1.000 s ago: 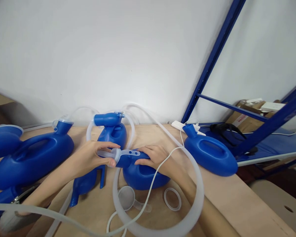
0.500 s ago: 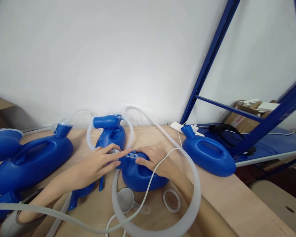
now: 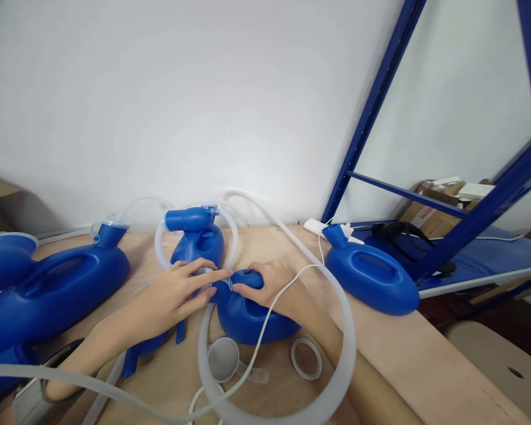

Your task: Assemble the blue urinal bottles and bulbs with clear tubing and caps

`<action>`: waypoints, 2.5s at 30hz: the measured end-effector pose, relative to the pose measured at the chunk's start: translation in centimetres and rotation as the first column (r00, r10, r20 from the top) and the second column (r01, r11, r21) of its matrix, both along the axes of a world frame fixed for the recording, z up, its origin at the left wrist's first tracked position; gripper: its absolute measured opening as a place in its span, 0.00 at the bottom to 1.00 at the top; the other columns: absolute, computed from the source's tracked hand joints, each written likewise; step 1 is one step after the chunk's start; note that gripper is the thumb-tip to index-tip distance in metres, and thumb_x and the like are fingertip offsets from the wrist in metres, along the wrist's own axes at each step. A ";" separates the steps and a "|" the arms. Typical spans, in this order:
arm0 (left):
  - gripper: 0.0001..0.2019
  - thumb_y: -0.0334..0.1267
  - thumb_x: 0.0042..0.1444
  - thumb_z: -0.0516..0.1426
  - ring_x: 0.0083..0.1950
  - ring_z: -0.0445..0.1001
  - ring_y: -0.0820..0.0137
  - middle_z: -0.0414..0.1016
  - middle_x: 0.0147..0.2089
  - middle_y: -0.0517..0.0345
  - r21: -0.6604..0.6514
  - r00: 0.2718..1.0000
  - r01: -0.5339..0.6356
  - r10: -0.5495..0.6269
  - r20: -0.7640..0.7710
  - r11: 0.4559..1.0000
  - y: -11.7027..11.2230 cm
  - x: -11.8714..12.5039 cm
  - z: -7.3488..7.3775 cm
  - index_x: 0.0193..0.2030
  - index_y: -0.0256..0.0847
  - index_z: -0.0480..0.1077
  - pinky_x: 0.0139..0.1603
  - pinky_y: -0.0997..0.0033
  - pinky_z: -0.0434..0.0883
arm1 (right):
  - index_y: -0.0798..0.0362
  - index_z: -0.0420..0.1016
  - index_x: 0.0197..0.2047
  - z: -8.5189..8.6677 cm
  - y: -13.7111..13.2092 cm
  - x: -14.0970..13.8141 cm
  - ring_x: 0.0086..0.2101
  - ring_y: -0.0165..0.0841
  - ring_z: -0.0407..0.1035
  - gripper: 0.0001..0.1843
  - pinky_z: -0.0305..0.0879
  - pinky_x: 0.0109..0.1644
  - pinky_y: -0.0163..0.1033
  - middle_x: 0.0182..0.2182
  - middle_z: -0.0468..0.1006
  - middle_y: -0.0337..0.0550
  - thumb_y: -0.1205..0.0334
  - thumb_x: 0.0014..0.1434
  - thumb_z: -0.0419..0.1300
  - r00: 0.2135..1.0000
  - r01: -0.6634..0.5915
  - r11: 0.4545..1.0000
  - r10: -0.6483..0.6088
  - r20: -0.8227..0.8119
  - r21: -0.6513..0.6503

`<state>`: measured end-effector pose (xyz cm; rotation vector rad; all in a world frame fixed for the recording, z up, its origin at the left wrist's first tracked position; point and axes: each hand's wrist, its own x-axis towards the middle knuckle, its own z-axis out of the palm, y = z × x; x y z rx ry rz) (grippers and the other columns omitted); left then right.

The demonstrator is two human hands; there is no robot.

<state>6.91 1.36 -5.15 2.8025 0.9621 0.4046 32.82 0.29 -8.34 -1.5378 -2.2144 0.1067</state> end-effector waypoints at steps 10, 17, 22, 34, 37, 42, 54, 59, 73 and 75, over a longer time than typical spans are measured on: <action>0.20 0.37 0.78 0.46 0.62 0.74 0.58 0.76 0.63 0.53 0.148 0.990 -0.050 0.029 0.138 0.988 -0.3 1.1 -2.0 0.69 0.54 0.68 0.59 0.52 0.61 | 0.47 0.86 0.44 -1.9 0.8 0.1 0.40 0.44 0.83 0.31 0.70 0.42 0.43 0.39 0.89 0.45 0.27 0.60 0.62 0.991 0.129 0.992 -0.128 -0.033 0.004; 0.09 0.42 0.72 0.55 0.49 0.78 0.56 0.81 0.45 0.56 0.220 0.933 -0.323 0.272 0.234 0.920 -0.3 3.7 -3.2 0.47 0.42 0.74 0.52 0.52 0.58 | 0.46 0.86 0.45 -2.4 1.1 -0.1 0.43 0.48 0.83 0.31 0.70 0.44 0.45 0.40 0.89 0.46 0.28 0.57 0.64 0.980 0.199 0.980 -0.199 -0.015 -0.022; 0.07 0.41 0.71 0.55 0.45 0.77 0.58 0.79 0.41 0.58 0.233 0.933 -0.334 0.285 0.221 0.913 -0.2 3.7 -3.5 0.43 0.42 0.71 0.48 0.55 0.58 | 0.46 0.86 0.45 -1.5 1.0 -0.8 0.46 0.50 0.82 0.28 0.71 0.48 0.48 0.41 0.89 0.48 0.31 0.56 0.66 0.971 0.240 0.967 -0.240 0.014 -0.087; 0.08 0.38 0.70 0.51 0.42 0.75 0.60 0.77 0.38 0.60 0.029 0.876 -0.324 0.289 0.387 0.945 0.2 3.9 -4.2 0.37 0.44 0.65 0.45 0.58 0.59 | 0.45 0.87 0.45 -1.6 0.6 -0.7 0.46 0.48 0.82 0.29 0.71 0.49 0.47 0.41 0.89 0.47 0.30 0.57 0.66 0.970 0.236 0.969 -0.239 -0.033 -0.078; 0.08 0.39 0.70 0.50 0.42 0.75 0.59 0.76 0.38 0.59 -0.007 0.852 -0.338 0.309 0.422 0.941 0.2 4.0 -4.4 0.37 0.44 0.64 0.46 0.57 0.60 | 0.45 0.87 0.45 -2.0 0.7 -0.6 0.45 0.47 0.82 0.28 0.71 0.48 0.45 0.41 0.89 0.46 0.30 0.57 0.66 0.974 0.215 0.976 -0.217 -0.064 -0.034; 0.07 0.39 0.68 0.51 0.41 0.75 0.60 0.76 0.37 0.59 -0.011 0.824 -0.361 0.325 0.465 0.933 0.1 4.1 -4.6 0.36 0.45 0.64 0.45 0.57 0.60 | 0.44 0.87 0.42 -2.1 0.7 -0.6 0.42 0.45 0.82 0.26 0.70 0.44 0.43 0.41 0.89 0.44 0.31 0.58 0.66 0.978 0.192 0.981 -0.193 -0.080 -0.015; 0.08 0.37 0.68 0.50 0.40 0.75 0.61 0.76 0.35 0.59 0.024 0.796 -0.398 0.332 0.506 0.917 0.2 4.3 -5.3 0.36 0.44 0.64 0.44 0.59 0.61 | 0.45 0.87 0.41 -2.2 0.8 -0.8 0.41 0.47 0.83 0.29 0.69 0.43 0.45 0.36 0.89 0.45 0.27 0.55 0.66 0.968 0.252 0.968 -0.251 -0.027 0.021; 0.07 0.36 0.67 0.50 0.40 0.75 0.61 0.75 0.35 0.59 0.039 0.780 -0.422 0.341 0.524 0.906 0.1 4.5 -5.5 0.35 0.44 0.63 0.45 0.59 0.61 | 0.45 0.87 0.39 -1.7 0.6 -1.2 0.40 0.48 0.83 0.30 0.69 0.41 0.44 0.34 0.88 0.46 0.26 0.55 0.65 0.960 0.281 0.960 -0.281 0.006 -0.015; 0.06 0.36 0.64 0.54 0.41 0.75 0.61 0.76 0.35 0.61 0.064 0.830 -0.370 0.299 0.471 0.927 0.3 4.4 -4.5 0.34 0.44 0.63 0.45 0.58 0.59 | 0.43 0.87 0.45 -2.2 0.6 -0.4 0.46 0.45 0.83 0.28 0.72 0.49 0.45 0.43 0.89 0.42 0.29 0.57 0.67 0.974 0.167 0.983 -0.176 -0.143 -0.074; 0.07 0.38 0.65 0.55 0.42 0.75 0.60 0.76 0.35 0.60 0.047 0.835 -0.359 0.299 0.462 0.932 0.2 4.3 -4.3 0.35 0.44 0.64 0.45 0.58 0.59 | 0.43 0.87 0.46 -1.9 0.5 -0.5 0.47 0.46 0.82 0.29 0.73 0.50 0.47 0.43 0.89 0.43 0.29 0.55 0.68 0.972 0.173 0.980 -0.186 -0.142 -0.097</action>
